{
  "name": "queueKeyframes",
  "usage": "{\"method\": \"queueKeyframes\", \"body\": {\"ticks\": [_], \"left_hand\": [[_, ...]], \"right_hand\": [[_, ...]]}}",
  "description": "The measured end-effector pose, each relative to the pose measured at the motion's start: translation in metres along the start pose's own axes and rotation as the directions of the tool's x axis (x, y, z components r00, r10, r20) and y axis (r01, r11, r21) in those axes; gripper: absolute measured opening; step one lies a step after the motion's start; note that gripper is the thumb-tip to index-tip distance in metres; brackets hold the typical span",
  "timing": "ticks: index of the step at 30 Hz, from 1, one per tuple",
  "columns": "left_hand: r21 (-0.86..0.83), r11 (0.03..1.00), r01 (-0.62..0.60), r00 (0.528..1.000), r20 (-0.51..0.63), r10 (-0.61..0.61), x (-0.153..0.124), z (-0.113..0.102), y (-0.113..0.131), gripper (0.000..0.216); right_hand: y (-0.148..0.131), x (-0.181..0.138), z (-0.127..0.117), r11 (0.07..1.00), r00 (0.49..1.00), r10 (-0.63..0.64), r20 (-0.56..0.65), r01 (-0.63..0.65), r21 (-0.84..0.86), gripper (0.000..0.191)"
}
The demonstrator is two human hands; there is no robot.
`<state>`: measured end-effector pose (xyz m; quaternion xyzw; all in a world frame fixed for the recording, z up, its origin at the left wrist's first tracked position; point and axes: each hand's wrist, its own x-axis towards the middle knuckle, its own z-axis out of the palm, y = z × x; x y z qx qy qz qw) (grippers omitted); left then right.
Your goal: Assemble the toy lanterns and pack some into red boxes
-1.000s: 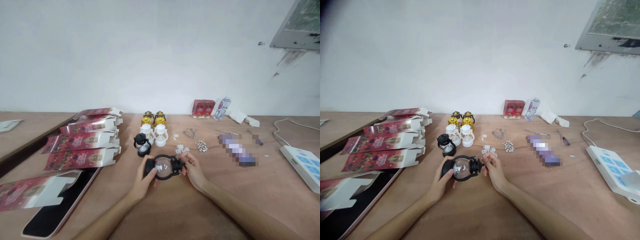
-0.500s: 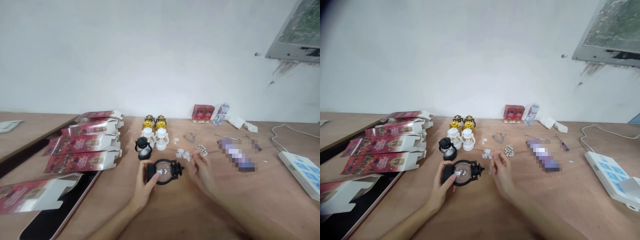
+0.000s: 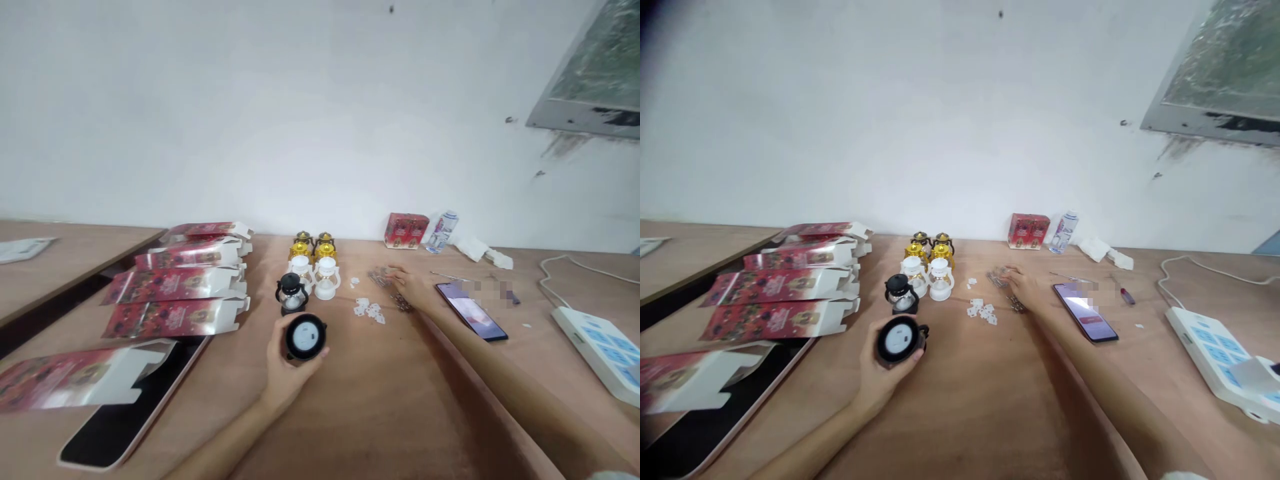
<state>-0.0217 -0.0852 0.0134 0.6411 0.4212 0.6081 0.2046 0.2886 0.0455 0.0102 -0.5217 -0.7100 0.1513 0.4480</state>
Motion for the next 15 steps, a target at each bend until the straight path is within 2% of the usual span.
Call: {"method": "queueKeyframes", "body": {"ticks": [2, 5, 8, 11, 12, 15], "left_hand": [[0.045, 0.999, -0.023, 0.998, 0.051, 0.021, -0.001, 0.001, -0.003, 0.041], [0.144, 0.977, -0.155, 0.980, 0.146, 0.134, -0.001, 0.001, -0.005, 0.039], [0.244, 0.932, -0.269, 0.948, 0.238, 0.211, 0.000, 0.000, -0.007, 0.040], [0.317, 0.892, -0.321, 0.925, 0.307, 0.223, 0.002, -0.001, -0.007, 0.039], [0.332, 0.880, -0.339, 0.918, 0.320, 0.233, 0.002, -0.001, -0.007, 0.039], [0.351, 0.843, -0.407, 0.894, 0.340, 0.291, 0.003, -0.001, -0.006, 0.035]], "right_hand": [[0.003, -0.002, 0.001, 0.995, 0.999, -0.034, 0.029, 0.036, -0.095, 0.012], [-0.014, -0.011, 0.009, 0.978, 0.991, -0.124, -0.055, 0.113, -0.177, 0.018], [-0.059, -0.036, 0.025, 0.967, 0.961, -0.247, -0.127, 0.236, -0.093, 0.018], [-0.109, -0.070, 0.043, 0.906, 0.907, -0.421, -0.022, 0.421, 0.041, 0.012], [-0.122, -0.080, 0.048, 0.882, 0.885, -0.465, -0.027, 0.465, 0.074, 0.011], [-0.143, -0.098, 0.059, 0.842, 0.849, -0.525, -0.065, 0.529, 0.106, 0.010]]}}
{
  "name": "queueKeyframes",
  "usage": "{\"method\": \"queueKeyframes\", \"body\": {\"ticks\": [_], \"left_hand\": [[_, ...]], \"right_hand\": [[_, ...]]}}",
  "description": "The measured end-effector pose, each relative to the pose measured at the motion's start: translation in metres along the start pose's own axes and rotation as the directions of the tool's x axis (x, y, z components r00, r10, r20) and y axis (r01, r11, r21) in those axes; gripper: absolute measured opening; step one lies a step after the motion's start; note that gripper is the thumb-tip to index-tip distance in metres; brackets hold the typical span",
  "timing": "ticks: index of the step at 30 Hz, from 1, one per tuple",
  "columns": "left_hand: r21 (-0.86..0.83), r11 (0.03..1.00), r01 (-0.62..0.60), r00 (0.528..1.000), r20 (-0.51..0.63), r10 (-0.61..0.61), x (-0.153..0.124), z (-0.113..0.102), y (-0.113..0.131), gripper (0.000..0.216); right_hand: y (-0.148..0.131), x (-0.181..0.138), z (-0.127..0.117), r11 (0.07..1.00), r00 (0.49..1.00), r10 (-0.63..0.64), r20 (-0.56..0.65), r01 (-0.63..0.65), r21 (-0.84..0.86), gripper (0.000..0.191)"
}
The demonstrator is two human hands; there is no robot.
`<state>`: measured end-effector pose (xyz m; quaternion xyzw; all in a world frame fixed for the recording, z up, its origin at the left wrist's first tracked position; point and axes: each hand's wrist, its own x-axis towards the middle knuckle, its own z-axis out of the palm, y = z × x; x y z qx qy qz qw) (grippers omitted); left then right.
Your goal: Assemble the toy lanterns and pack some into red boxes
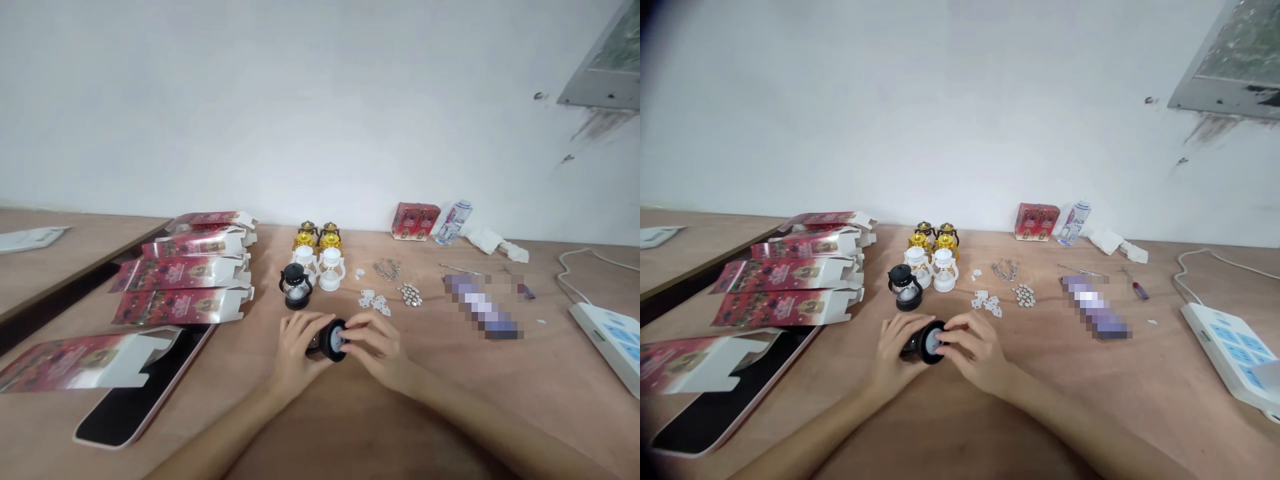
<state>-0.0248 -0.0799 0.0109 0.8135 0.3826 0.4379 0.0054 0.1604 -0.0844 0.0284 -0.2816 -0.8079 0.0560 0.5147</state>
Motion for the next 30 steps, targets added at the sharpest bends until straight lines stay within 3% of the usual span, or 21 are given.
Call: {"method": "queueKeyframes", "body": {"ticks": [5, 11, 14, 18, 20, 25, 30], "left_hand": [[0.050, 0.998, -0.040, 0.999, 0.002, 0.040, 0.000, -0.002, 0.003, 0.031], [0.084, 0.996, -0.032, 0.999, 0.005, 0.032, 0.000, 0.000, 0.006, 0.031], [0.092, 0.995, -0.024, 1.000, 0.007, 0.024, -0.001, 0.000, 0.005, 0.032], [0.106, 0.994, 0.034, 0.999, -0.016, -0.032, -0.002, 0.000, 0.001, 0.034], [0.106, 0.994, 0.033, 0.999, -0.016, -0.031, -0.002, 0.000, 0.000, 0.034], [0.101, 0.995, -0.007, 1.000, -0.004, 0.008, -0.001, 0.001, 0.002, 0.031], [0.108, 0.994, 0.028, 1.000, 0.003, -0.029, -0.002, -0.001, 0.001, 0.033]], "right_hand": [[-0.001, -0.007, 0.008, 1.000, 0.998, -0.017, -0.067, 0.017, -0.008, 0.010], [0.002, -0.018, 0.011, 1.000, 0.999, 0.020, -0.036, -0.021, -0.011, 0.013], [0.014, -0.020, 0.006, 0.994, 0.984, 0.097, -0.152, -0.103, -0.030, 0.014], [0.053, -0.022, -0.012, 0.922, 0.935, 0.275, -0.226, -0.323, -0.213, 0.010], [0.076, -0.019, -0.019, 0.875, 0.916, 0.341, -0.213, -0.392, -0.285, 0.012], [0.122, 0.011, -0.017, 0.825, 0.907, 0.418, -0.055, -0.404, -0.395, 0.016], [0.126, 0.033, -0.003, 0.787, 0.864, 0.503, 0.007, -0.455, -0.417, 0.014]]}}
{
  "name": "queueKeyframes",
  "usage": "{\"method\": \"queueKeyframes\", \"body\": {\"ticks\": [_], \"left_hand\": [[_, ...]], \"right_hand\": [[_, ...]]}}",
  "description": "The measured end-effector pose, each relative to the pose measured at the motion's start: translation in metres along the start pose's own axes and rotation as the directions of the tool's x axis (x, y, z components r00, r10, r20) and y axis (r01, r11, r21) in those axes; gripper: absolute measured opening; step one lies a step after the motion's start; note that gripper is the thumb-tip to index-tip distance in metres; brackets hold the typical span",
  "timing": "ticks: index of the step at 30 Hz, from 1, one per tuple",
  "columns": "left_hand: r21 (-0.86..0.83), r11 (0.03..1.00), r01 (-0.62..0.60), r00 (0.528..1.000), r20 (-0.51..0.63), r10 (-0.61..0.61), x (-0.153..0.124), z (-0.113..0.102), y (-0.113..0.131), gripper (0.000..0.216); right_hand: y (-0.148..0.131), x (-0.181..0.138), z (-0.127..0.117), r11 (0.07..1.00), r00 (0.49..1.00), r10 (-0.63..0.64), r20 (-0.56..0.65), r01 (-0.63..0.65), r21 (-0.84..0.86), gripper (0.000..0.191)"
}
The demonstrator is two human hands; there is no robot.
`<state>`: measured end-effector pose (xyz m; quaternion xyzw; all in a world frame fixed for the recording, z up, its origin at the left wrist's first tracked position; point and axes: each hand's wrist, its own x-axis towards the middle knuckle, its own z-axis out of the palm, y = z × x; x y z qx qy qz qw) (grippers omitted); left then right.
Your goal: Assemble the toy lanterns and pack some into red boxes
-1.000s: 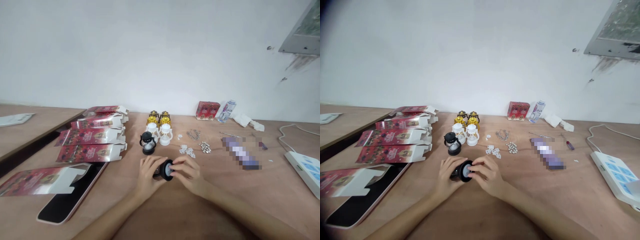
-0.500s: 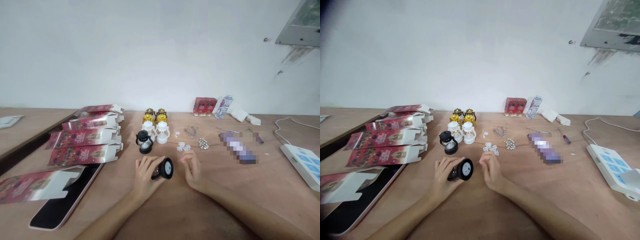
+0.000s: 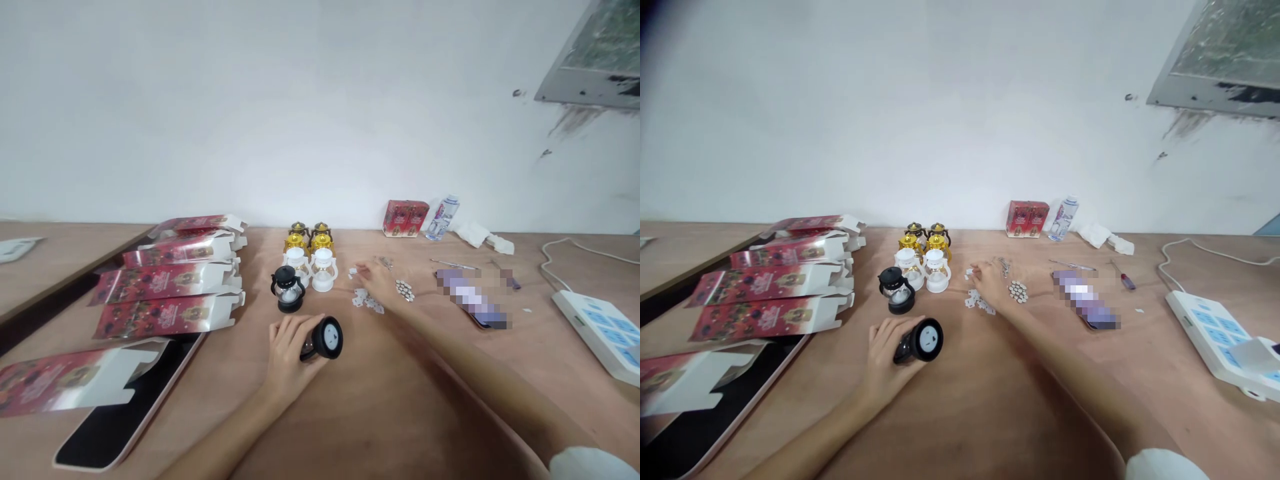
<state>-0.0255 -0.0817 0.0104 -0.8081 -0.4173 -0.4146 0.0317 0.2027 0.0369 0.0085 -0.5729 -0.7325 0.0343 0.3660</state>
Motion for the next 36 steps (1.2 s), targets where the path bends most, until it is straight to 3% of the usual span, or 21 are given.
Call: {"method": "queueKeyframes", "body": {"ticks": [6, 9, 12, 16, 21, 23, 26, 31, 36], "left_hand": [[-0.014, 1.000, -0.002, 1.000, 0.000, 0.002, -0.001, 0.000, 0.001, 0.033], [-0.020, 1.000, 0.016, 1.000, 0.009, -0.016, 0.000, 0.000, 0.001, 0.033], [-0.020, 0.999, 0.027, 1.000, 0.010, -0.027, 0.000, -0.001, 0.001, 0.033], [-0.018, 1.000, 0.016, 1.000, -0.002, -0.016, 0.001, -0.001, 0.000, 0.033], [-0.026, 1.000, 0.004, 1.000, -0.011, -0.005, 0.001, -0.001, 0.001, 0.032], [-0.026, 1.000, 0.008, 1.000, -0.007, -0.008, 0.001, -0.001, 0.000, 0.033], [-0.021, 1.000, 0.009, 1.000, -0.005, -0.009, 0.000, 0.000, -0.001, 0.034], [-0.019, 1.000, 0.009, 1.000, -0.004, -0.009, 0.000, 0.000, -0.001, 0.033], [-0.028, 0.999, 0.017, 1.000, -0.011, -0.017, -0.001, 0.000, -0.002, 0.033]], "right_hand": [[-0.027, -0.038, -0.004, 0.980, 0.983, -0.116, -0.142, 0.137, 0.148, 0.021], [-0.025, -0.032, -0.004, 0.982, 0.984, -0.058, -0.169, 0.086, 0.166, 0.020], [-0.018, -0.011, -0.004, 0.996, 0.999, 0.037, -0.027, -0.035, 0.080, 0.020], [-0.012, 0.008, -0.008, 0.999, 0.981, 0.033, 0.191, -0.033, -0.007, 0.014], [-0.009, 0.017, -0.005, 0.995, 0.938, 0.097, 0.333, -0.087, -0.044, 0.009], [-0.008, 0.022, -0.002, 0.991, 0.923, 0.135, 0.360, -0.118, -0.070, 0.016], [-0.008, 0.031, 0.001, 0.985, 0.929, 0.168, 0.330, -0.141, -0.102, 0.023], [-0.013, 0.038, -0.002, 0.985, 0.960, 0.169, 0.225, -0.157, -0.071, 0.005], [-0.039, 0.004, -0.015, 0.986, 0.988, 0.115, 0.100, -0.125, 0.107, 0.017]]}}
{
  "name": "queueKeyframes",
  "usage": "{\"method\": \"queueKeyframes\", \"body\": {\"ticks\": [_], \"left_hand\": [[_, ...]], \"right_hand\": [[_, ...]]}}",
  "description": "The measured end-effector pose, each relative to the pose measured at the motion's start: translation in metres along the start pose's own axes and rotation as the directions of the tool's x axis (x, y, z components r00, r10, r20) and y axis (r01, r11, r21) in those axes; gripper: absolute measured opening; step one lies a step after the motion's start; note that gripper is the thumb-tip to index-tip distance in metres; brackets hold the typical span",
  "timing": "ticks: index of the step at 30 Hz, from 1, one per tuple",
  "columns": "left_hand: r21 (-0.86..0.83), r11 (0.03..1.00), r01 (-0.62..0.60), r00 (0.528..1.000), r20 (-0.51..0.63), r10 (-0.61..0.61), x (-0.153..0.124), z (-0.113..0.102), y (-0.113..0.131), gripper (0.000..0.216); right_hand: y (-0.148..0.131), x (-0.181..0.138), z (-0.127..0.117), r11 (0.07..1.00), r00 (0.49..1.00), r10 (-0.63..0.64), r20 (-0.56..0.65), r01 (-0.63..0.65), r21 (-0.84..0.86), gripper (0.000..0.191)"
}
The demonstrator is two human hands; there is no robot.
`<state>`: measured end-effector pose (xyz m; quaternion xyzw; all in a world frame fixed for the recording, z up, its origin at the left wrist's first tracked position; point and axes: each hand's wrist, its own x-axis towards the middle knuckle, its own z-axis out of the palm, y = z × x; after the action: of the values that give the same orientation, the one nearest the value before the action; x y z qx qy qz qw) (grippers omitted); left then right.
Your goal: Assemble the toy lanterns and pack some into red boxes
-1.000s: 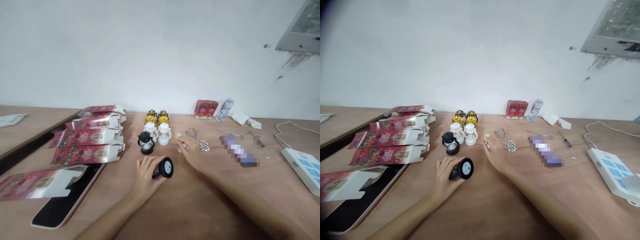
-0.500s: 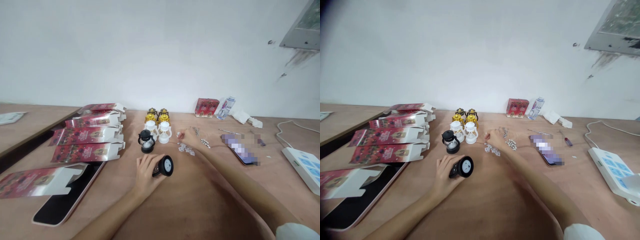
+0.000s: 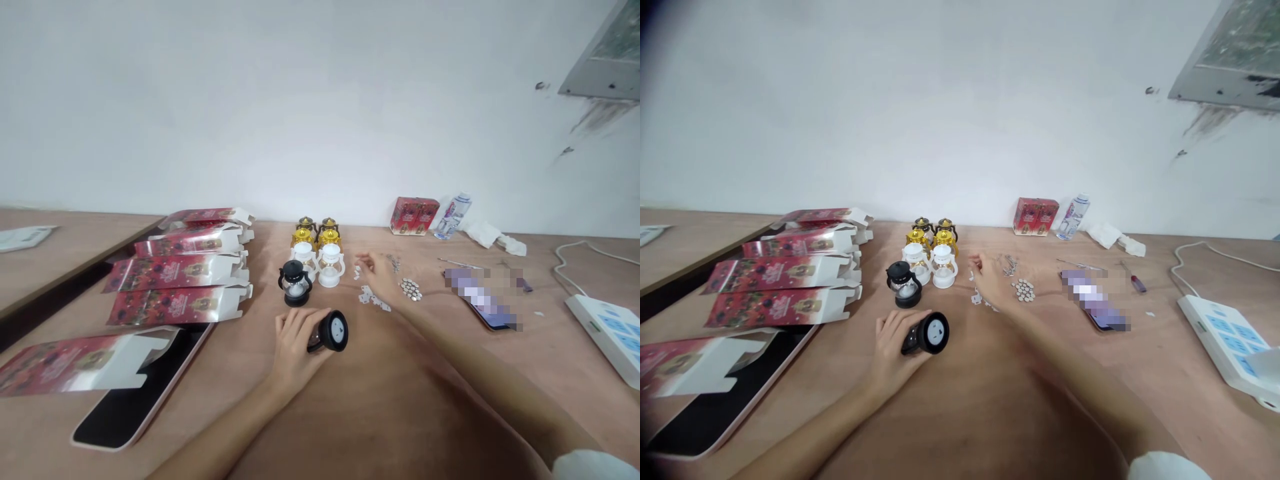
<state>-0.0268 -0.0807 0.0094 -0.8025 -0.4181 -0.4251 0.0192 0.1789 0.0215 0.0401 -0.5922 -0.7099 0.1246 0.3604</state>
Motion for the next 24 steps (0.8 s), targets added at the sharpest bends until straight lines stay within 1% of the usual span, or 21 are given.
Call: {"method": "queueKeyframes", "body": {"ticks": [1, 2, 3, 4, 6, 8, 11, 13, 15, 16, 18, 20, 22, 24], "left_hand": [[-0.003, 1.000, 0.008, 1.000, -0.005, -0.008, 0.000, 0.000, 0.000, 0.033], [-0.007, 1.000, 0.020, 1.000, -0.010, -0.020, 0.000, 0.000, 0.000, 0.033], [-0.011, 0.999, 0.034, 0.999, -0.010, -0.034, 0.000, 0.000, 0.000, 0.032], [-0.014, 0.999, 0.046, 0.999, -0.010, -0.046, 0.000, 0.001, 0.000, 0.032], [-0.014, 0.998, 0.062, 0.998, 0.000, -0.062, 0.000, 0.001, 0.000, 0.031], [-0.002, 0.998, 0.066, 0.998, 0.004, -0.066, 0.000, 0.001, 0.000, 0.031], [0.020, 0.998, 0.066, 0.998, 0.000, -0.066, 0.001, 0.001, 0.001, 0.030], [0.021, 0.998, 0.055, 0.998, 0.004, -0.056, 0.001, 0.001, 0.001, 0.029], [0.020, 0.999, 0.035, 0.999, 0.001, -0.035, 0.001, 0.001, 0.001, 0.029], [0.023, 0.999, 0.025, 1.000, -0.003, -0.025, 0.001, 0.001, 0.000, 0.029], [0.031, 1.000, 0.001, 1.000, -0.009, 0.000, 0.001, 0.000, 0.000, 0.031], [0.036, 0.999, -0.033, 0.999, 0.005, 0.033, 0.001, -0.001, 0.000, 0.032], [0.036, 0.997, -0.072, 0.997, 0.025, 0.071, 0.001, -0.001, 0.000, 0.031], [0.032, 0.994, -0.108, 0.993, 0.040, 0.107, 0.001, -0.002, 0.001, 0.029]], "right_hand": [[-0.007, -0.014, -0.002, 0.995, 0.997, -0.041, -0.072, 0.048, 0.090, 0.018], [-0.014, -0.029, -0.004, 0.976, 0.985, -0.102, -0.142, 0.127, 0.179, 0.017], [-0.021, -0.044, -0.006, 0.952, 0.966, -0.179, -0.186, 0.218, 0.216, 0.015], [-0.027, -0.058, -0.007, 0.924, 0.943, -0.260, -0.209, 0.306, 0.229, 0.014], [-0.036, -0.081, -0.007, 0.870, 0.891, -0.406, -0.202, 0.445, 0.214, 0.014], [-0.039, -0.094, -0.003, 0.841, 0.857, -0.478, -0.193, 0.510, 0.180, 0.015], [-0.036, -0.099, 0.006, 0.830, 0.837, -0.500, -0.223, 0.537, 0.152, 0.018], [-0.032, -0.099, 0.011, 0.810, 0.810, -0.529, -0.253, 0.571, 0.136, 0.019], [-0.030, -0.100, 0.013, 0.791, 0.787, -0.555, -0.268, 0.600, 0.123, 0.020], [-0.030, -0.101, 0.013, 0.789, 0.786, -0.556, -0.269, 0.602, 0.128, 0.020], [-0.033, -0.102, 0.011, 0.796, 0.807, -0.529, -0.263, 0.579, 0.174, 0.017], [-0.036, -0.103, 0.008, 0.801, 0.842, -0.487, -0.233, 0.537, 0.264, 0.012], [-0.038, -0.102, 0.004, 0.801, 0.870, -0.460, -0.176, 0.492, 0.340, 0.009], [-0.037, -0.100, 0.000, 0.807, 0.884, -0.455, -0.111, 0.462, 0.368, 0.010]]}}
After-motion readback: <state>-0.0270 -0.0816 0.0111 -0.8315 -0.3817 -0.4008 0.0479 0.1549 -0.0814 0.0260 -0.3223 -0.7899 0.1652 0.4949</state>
